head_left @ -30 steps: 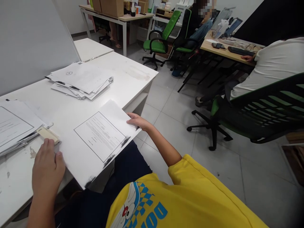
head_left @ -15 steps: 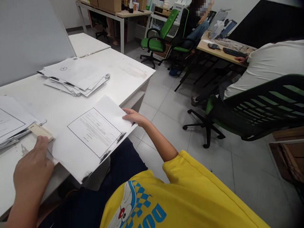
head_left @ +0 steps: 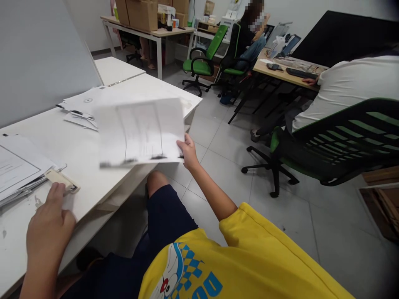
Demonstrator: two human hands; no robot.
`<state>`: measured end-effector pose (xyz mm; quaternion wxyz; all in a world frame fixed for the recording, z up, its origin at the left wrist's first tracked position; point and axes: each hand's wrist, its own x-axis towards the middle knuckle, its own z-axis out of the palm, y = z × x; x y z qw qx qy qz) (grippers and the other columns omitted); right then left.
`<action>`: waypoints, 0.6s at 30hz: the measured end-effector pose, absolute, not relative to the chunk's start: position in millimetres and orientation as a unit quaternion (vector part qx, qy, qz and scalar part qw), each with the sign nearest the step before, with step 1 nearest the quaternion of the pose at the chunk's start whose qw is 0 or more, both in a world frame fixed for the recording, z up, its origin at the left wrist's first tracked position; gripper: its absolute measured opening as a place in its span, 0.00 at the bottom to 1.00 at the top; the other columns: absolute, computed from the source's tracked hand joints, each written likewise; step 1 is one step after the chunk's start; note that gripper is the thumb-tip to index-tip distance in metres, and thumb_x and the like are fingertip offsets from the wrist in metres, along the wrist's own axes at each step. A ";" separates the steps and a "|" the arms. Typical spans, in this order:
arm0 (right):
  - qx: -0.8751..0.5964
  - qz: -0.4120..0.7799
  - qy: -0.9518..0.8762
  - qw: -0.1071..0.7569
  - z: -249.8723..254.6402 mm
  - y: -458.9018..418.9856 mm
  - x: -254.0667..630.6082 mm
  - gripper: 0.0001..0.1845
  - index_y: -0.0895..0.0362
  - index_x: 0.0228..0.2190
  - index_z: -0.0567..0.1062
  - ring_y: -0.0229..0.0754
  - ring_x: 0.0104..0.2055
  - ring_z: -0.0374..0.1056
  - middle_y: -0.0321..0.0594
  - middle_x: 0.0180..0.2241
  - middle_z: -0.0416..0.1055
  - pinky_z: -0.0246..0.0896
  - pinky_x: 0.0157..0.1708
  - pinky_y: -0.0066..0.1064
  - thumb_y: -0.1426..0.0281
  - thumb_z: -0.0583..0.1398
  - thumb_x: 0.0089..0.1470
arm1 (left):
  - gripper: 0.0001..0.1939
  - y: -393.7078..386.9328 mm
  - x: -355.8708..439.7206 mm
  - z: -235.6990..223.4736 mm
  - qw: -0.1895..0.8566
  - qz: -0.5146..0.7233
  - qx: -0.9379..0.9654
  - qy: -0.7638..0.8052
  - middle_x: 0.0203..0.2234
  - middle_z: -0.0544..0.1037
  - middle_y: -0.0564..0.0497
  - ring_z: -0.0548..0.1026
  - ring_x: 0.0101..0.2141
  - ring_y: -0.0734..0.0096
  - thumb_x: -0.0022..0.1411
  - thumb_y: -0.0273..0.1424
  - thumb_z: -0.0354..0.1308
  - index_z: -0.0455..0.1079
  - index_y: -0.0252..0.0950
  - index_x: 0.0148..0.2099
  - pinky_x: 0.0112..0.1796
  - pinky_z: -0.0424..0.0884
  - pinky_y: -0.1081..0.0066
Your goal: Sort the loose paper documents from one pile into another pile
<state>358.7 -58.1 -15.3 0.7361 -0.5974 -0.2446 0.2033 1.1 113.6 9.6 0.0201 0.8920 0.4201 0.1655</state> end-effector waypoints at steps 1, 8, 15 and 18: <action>-0.596 0.158 -0.227 0.754 -14.9 -50.9 358.2 0.24 0.52 0.50 0.66 0.44 0.52 0.69 0.43 0.50 0.72 0.69 0.50 0.36 0.59 0.56 0.51 | 0.35 114.4 -0.2 8.4 0.021 0.166 0.891 0.423 0.70 0.57 0.43 0.70 0.59 0.34 0.64 0.32 0.42 0.52 0.34 0.72 0.53 0.70 0.41; -0.535 0.169 -0.112 0.820 1.9 20.4 359.4 0.23 0.50 0.50 0.63 0.42 0.51 0.68 0.41 0.45 0.71 0.70 0.46 0.34 0.65 0.52 0.50 | 0.34 116.6 -13.1 -3.8 -0.001 0.197 0.909 0.368 0.68 0.60 0.37 0.72 0.58 0.44 0.62 0.24 0.45 0.55 0.29 0.70 0.54 0.71 0.51; -0.519 0.254 -0.127 0.807 21.6 122.9 354.2 0.16 0.52 0.40 0.63 0.36 0.42 0.68 0.35 0.38 0.69 0.68 0.40 0.25 0.70 0.53 0.45 | 0.34 113.2 -17.2 -7.7 -0.033 0.209 0.908 0.362 0.67 0.62 0.40 0.74 0.56 0.50 0.62 0.22 0.44 0.55 0.33 0.71 0.48 0.74 0.59; -0.535 0.306 -0.156 0.772 28.1 165.5 337.4 0.17 0.54 0.38 0.63 0.35 0.39 0.68 0.34 0.35 0.69 0.69 0.40 0.26 0.75 0.53 0.42 | 0.34 113.4 -19.5 -8.2 -0.024 0.210 0.908 0.362 0.68 0.61 0.41 0.73 0.58 0.50 0.63 0.22 0.44 0.55 0.34 0.71 0.48 0.74 0.59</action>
